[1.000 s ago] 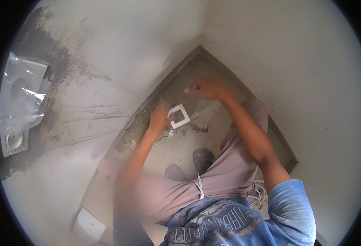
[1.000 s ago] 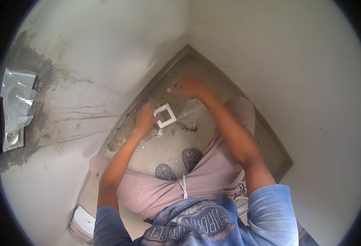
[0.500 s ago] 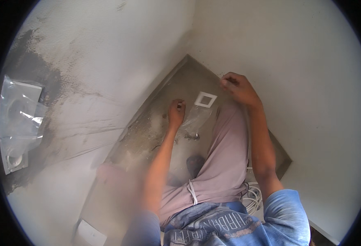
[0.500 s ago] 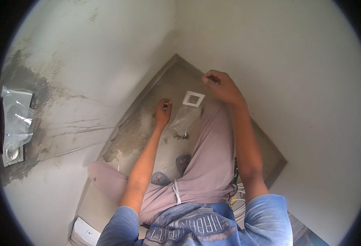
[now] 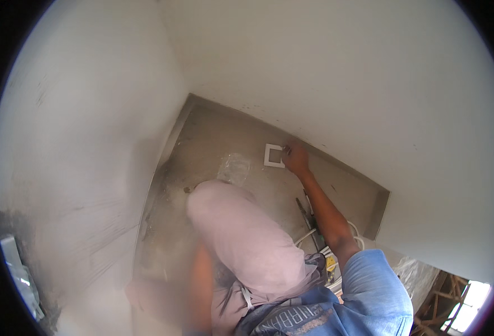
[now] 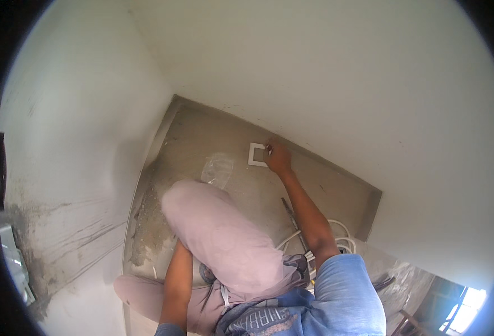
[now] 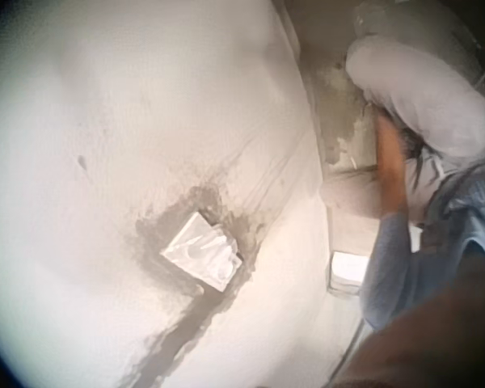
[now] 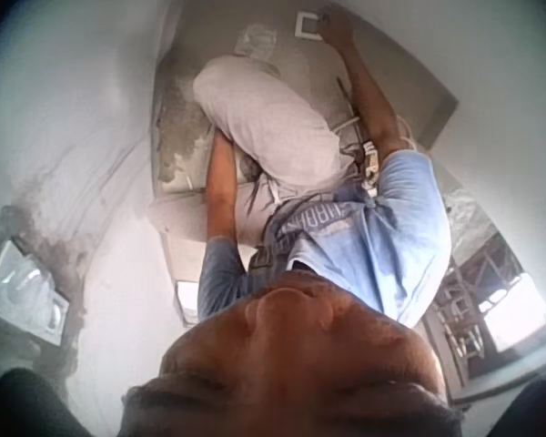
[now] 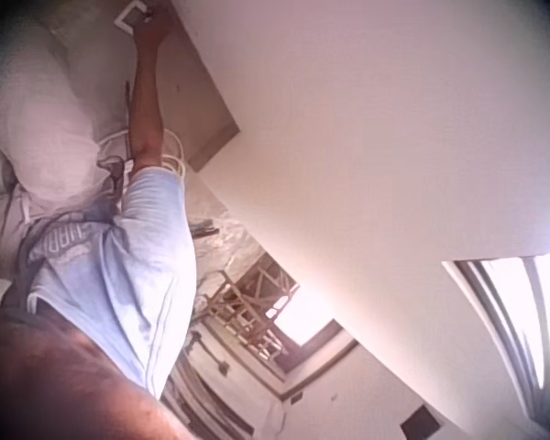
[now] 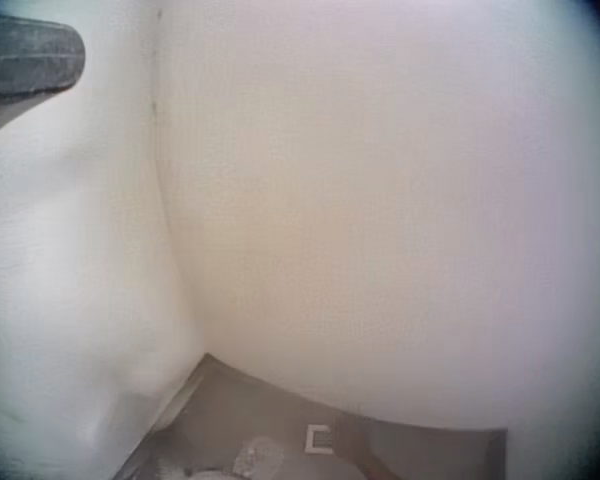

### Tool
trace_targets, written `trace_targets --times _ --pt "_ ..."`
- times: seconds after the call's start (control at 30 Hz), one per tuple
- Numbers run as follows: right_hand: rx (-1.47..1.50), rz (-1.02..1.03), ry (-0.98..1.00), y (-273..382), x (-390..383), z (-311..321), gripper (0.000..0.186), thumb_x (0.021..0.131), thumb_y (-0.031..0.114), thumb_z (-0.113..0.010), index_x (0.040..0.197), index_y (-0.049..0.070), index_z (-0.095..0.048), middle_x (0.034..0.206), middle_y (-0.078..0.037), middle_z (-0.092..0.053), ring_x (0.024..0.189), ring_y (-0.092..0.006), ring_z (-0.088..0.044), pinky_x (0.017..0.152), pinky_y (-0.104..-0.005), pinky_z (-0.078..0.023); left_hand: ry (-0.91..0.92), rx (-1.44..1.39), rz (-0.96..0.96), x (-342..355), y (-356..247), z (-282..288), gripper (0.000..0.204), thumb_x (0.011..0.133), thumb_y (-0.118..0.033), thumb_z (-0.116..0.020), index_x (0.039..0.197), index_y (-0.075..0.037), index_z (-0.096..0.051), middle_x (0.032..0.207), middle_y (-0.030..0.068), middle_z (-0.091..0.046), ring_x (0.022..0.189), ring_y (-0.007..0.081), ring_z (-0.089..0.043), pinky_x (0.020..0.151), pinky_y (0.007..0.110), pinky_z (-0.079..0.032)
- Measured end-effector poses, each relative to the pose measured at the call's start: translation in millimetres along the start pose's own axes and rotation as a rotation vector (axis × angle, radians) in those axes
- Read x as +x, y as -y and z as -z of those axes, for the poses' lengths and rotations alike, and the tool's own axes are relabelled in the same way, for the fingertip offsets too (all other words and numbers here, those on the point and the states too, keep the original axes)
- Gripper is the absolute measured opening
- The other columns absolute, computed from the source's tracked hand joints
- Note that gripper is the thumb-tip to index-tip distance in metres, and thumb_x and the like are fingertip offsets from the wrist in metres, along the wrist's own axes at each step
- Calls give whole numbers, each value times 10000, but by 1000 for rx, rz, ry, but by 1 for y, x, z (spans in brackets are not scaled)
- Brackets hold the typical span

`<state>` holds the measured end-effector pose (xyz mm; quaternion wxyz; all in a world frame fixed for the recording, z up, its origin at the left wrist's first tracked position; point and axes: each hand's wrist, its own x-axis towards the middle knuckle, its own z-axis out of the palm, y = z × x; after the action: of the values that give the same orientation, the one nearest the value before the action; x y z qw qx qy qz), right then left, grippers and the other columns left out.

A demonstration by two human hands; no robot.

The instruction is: The person uses a screwdriver to secure electrical socket components to a wall, removes a plastic cover from a socket frame, and attaches the frame to the installed socket.

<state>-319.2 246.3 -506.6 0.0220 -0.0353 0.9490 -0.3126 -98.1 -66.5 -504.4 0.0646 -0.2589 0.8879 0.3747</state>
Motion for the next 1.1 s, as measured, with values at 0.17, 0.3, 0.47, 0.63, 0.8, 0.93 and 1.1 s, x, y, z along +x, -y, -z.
trace_targets --times 0.17,0.3,0.47,0.63,0.8,0.93,1.1 --pt "-184 205 219 -7 -37 -8 328 840 200 -706 1153 108 -685 1152 -132 -618 1094 -313 -615 865 -464 -531 11 58 46 -22 29 4 378 923 -229 -632 1238 -21 -614 1244 210 -623 1177 384 -577 1011 439 -449" --pt "-242 196 271 -7 -35 -29 349 818 200 -722 1152 108 -679 1139 -128 -587 1110 -328 -583 897 -459 -515 13 78 43 -10 35 -3 388 917 -205 -629 1255 -17 -602 1263 213 -613 1197 382 -566 1030 432 -437" --pt "-270 202 267 -26 -29 -41 343 826 213 -709 1149 103 -674 1139 -142 -574 1121 -340 -575 909 -464 -516 37 83 4 16 24 -16 403 911 -176 -626 1277 -12 -588 1286 217 -601 1222 381 -551 1053 425 -423" --pt "-248 253 353 0 -33 -36 370 857 235 -716 1200 105 -669 1356 -156 -573 1285 -346 -519 1041 -469 -459 31 41 6 25 39 -2 421 904 -147 -623 1298 -7 -573 1308 220 -588 1246 379 -536 1076 417 -409" --pt "203 204 73 -22 -51 -2 242 883 175 -703 1063 15 -673 1088 -157 -658 981 -278 -630 854 -406 -500 -20 -240 -277 10 -27 72 142 841 -139 -672 909 -15 -660 1040 189 -644 998 367 -625 886 429 -492" --pt "476 -6 216 80 -94 53 202 966 199 -596 1052 21 -634 1012 -96 -650 950 -198 -603 844 -343 -473 -33 -459 -186 -38 8 116 173 868 -157 -661 895 11 -630 1156 190 -657 1046 284 -641 883 381 -507" --pt "691 -76 219 97 -113 53 189 977 165 -566 1077 15 -622 1009 -74 -653 943 -146 -593 861 -316 -465 21 -525 -80 -89 24 174 196 894 -180 -649 824 -4 -601 1332 190 -613 1131 218 -611 884 342 -496"
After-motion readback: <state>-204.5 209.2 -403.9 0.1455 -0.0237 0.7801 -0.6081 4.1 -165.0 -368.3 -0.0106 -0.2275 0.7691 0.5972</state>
